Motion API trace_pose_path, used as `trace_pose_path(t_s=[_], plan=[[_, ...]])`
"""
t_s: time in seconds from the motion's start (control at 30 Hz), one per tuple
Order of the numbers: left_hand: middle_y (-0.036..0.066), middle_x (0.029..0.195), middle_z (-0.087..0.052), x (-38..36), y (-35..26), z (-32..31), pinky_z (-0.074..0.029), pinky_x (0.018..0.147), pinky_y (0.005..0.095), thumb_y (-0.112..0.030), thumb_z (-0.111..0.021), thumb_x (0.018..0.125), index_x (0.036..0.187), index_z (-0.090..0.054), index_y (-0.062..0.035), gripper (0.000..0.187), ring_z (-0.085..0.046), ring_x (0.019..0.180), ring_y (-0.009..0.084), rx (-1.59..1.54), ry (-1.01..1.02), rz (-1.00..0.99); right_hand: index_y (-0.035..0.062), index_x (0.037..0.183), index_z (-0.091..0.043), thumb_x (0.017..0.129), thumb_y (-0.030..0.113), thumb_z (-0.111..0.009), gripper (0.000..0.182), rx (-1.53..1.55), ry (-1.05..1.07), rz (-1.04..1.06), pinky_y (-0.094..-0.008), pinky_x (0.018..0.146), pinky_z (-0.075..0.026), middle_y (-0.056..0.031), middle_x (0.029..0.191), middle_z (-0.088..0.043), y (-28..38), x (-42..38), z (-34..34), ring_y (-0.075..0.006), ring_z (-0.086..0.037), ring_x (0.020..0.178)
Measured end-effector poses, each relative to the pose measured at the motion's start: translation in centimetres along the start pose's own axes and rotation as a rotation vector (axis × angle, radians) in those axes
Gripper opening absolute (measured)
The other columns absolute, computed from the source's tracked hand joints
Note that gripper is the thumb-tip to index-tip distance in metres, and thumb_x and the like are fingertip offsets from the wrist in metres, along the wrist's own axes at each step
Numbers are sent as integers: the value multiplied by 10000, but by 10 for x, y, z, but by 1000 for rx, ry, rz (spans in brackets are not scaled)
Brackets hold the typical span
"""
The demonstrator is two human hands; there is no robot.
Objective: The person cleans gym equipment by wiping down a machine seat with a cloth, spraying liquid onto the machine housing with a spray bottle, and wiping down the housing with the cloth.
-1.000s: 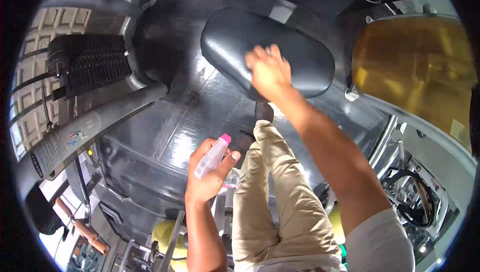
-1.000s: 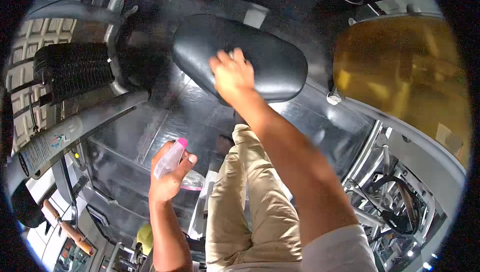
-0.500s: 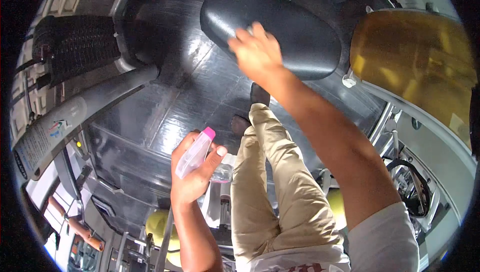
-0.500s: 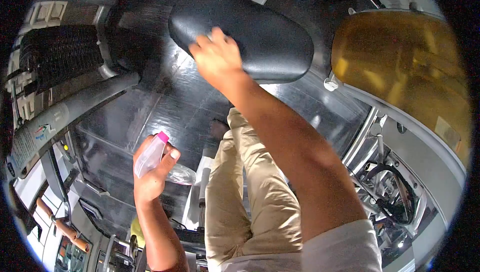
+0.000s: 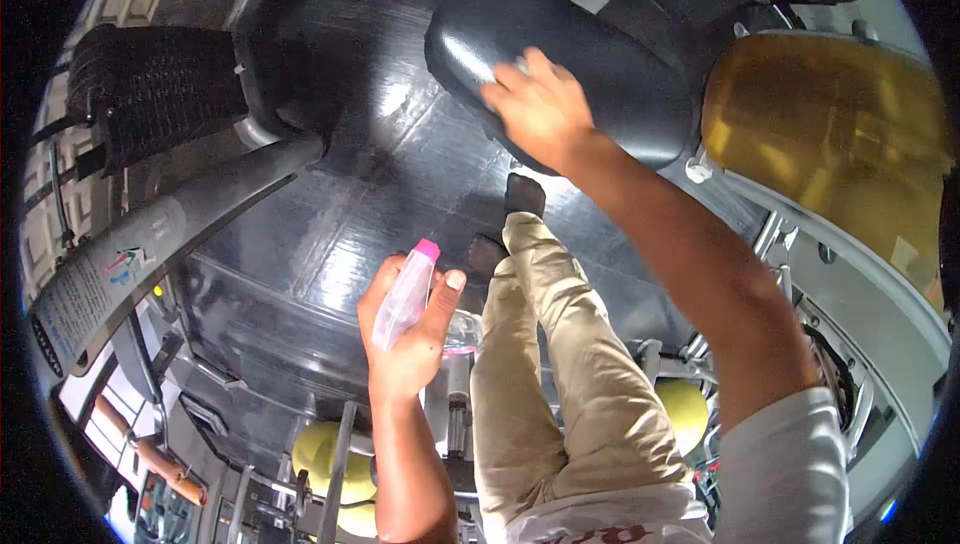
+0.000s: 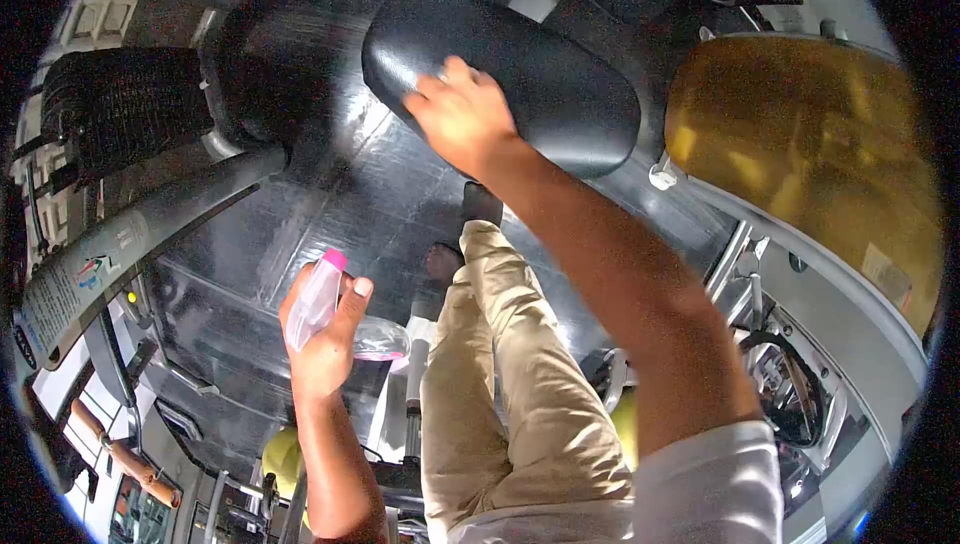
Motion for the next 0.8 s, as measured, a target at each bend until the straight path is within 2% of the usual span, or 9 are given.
trace_pose_path(t_s=[0.13,0.27,0.33,0.43,0.47,0.57,0.63,0.7,0.8], plan=[[-20,762,-601,19,-7,-5,-443,631,242,-145,-816,884,901,-642,-39,205,-520,692,62,13,-17,-6,141,1025,-705,859,115,-624,186,19,16,-91,-470,888,-558,-21,1157,-662,10,66,-10,-341,-572,1152],[-22,725,-579,26,-17,-5,-430,614,258,-146,-814,883,860,-632,-38,212,-500,669,70,53,-52,11,153,993,-683,838,155,-618,168,152,-27,11,-464,818,-550,-15,1029,-609,-6,-35,11,-307,-566,1070],[-26,699,-553,33,-26,-7,-415,610,262,-137,-821,873,821,-610,-43,237,-480,656,72,66,-69,19,147,1006,-674,836,161,-614,181,83,113,48,-461,816,-542,-10,1071,-596,-10,-62,20,-311,-551,1079],[9,704,-587,47,-27,-17,-431,598,281,-141,-820,868,827,-640,-26,218,-506,662,86,98,-49,49,147,969,-680,833,177,-617,152,130,209,94,-449,818,-539,-17,1065,-606,-5,-36,19,-303,-564,1039],[11,699,-584,51,-15,-20,-435,598,282,-135,-825,859,845,-638,-29,215,-516,660,93,75,-46,-4,144,909,-677,829,190,-621,107,151,-27,192,-432,792,-544,-7,1032,-620,-3,-18,14,-290,-581,983],[-15,701,-559,58,-9,-28,-409,605,271,-147,-845,841,803,-606,-45,262,-483,648,88,131,-109,-44,126,914,-685,828,155,-609,118,104,-150,104,-429,775,-559,-20,1011,-648,0,64,-4,-319,-602,1004],[-12,724,-568,56,3,-30,-414,614,271,-137,-835,841,811,-611,-50,242,-499,669,85,84,-98,78,120,892,-682,832,149,-599,106,102,-137,27,-416,763,-559,-34,993,-661,-1,106,-6,-320,-607,1007],[-15,732,-569,51,5,-28,-417,615,271,-131,-828,848,813,-612,-51,233,-505,679,84,47,-90,181,151,893,-713,823,211,-648,113,128,-168,21,-419,761,-547,-5,959,-645,-4,95,-3,-272,-596,975],[-11,737,-591,49,12,-25,-439,623,261,-116,-816,860,872,-634,-45,195,-528,689,77,44,-102,160,157,910,-694,798,217,-677,128,177,-72,83,-416,767,-538,-5,978,-616,-20,3,7,-277,-583,982]])
Point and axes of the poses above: each hand's wrist, its own x-axis towards the middle knuckle, its own z-axis out of the back of the hand, y = z × x, the point moved 5 cm from there along x, towards the middle knuckle
